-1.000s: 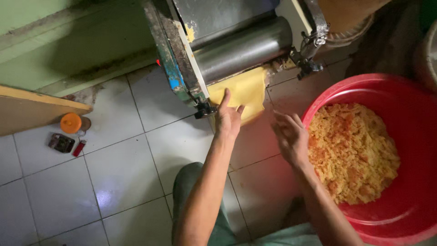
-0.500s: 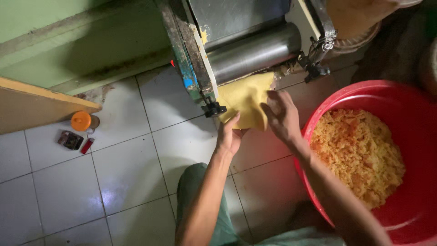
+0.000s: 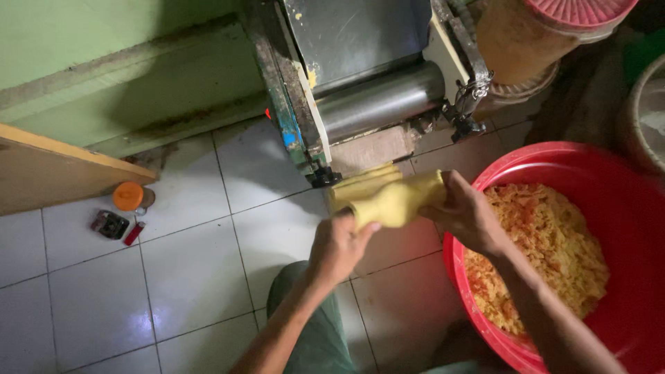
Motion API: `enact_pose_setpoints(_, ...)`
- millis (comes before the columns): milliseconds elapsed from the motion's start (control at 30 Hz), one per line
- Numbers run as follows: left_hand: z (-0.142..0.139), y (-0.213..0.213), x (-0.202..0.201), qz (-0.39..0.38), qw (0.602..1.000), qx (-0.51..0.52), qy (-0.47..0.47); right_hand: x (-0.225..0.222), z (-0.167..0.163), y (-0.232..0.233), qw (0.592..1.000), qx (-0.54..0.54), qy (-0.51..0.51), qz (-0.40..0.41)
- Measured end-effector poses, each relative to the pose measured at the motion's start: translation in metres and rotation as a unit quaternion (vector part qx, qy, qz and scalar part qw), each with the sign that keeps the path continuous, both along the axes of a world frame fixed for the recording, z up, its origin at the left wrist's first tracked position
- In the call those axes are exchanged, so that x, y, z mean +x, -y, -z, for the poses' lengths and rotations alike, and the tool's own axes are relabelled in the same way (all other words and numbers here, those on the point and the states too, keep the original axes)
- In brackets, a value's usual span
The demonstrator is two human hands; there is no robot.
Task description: The person sits on the floor and feeds yellow dough through a manual dough sheeter machine, guiding the dough sheet with both hands as it passes between the rollers. The flattened dough is folded, re-fed through the machine, and the processed dough accumulates in a large red basin beside the machine.
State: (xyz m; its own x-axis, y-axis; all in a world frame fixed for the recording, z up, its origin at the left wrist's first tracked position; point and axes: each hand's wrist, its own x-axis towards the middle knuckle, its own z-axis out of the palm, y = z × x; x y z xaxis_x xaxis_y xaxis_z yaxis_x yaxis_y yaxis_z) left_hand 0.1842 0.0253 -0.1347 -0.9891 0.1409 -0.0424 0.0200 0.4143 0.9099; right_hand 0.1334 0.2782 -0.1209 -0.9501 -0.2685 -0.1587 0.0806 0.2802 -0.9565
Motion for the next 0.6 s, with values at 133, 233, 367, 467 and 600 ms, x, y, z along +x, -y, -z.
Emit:
enact_pose_setpoints(133, -0.051, -0.002, 0.008, 0.040, 0.968, -0.083, -0.231, 0.005, -0.049, -0.011, 0.941, 0.281, -0.188, -0.016)
enact_pose_setpoints(233, -0.092, 0.003, -0.023, -0.016, 0.908, -0.176, -0.381, -0.020, -0.088, -0.005, 0.896, 0.333, -0.295, 0.004)
enact_pose_setpoints(367, -0.128, 0.011, -0.105, -0.098, 0.859, -0.360, -0.350, -0.089, -0.127, 0.029, 0.791, 0.396, -0.466, -0.003)
enact_pose_setpoints(467, -0.131, 0.018, -0.144, -0.150, 0.798, -0.427, -0.399, -0.128, -0.128, 0.036, 0.739, 0.406, -0.537, -0.027)
enact_pose_setpoints(600, -0.118, 0.031, -0.176, -0.021, 0.778, -0.437, -0.450, -0.155, -0.124, 0.042, 0.638, 0.474, -0.594, -0.124)
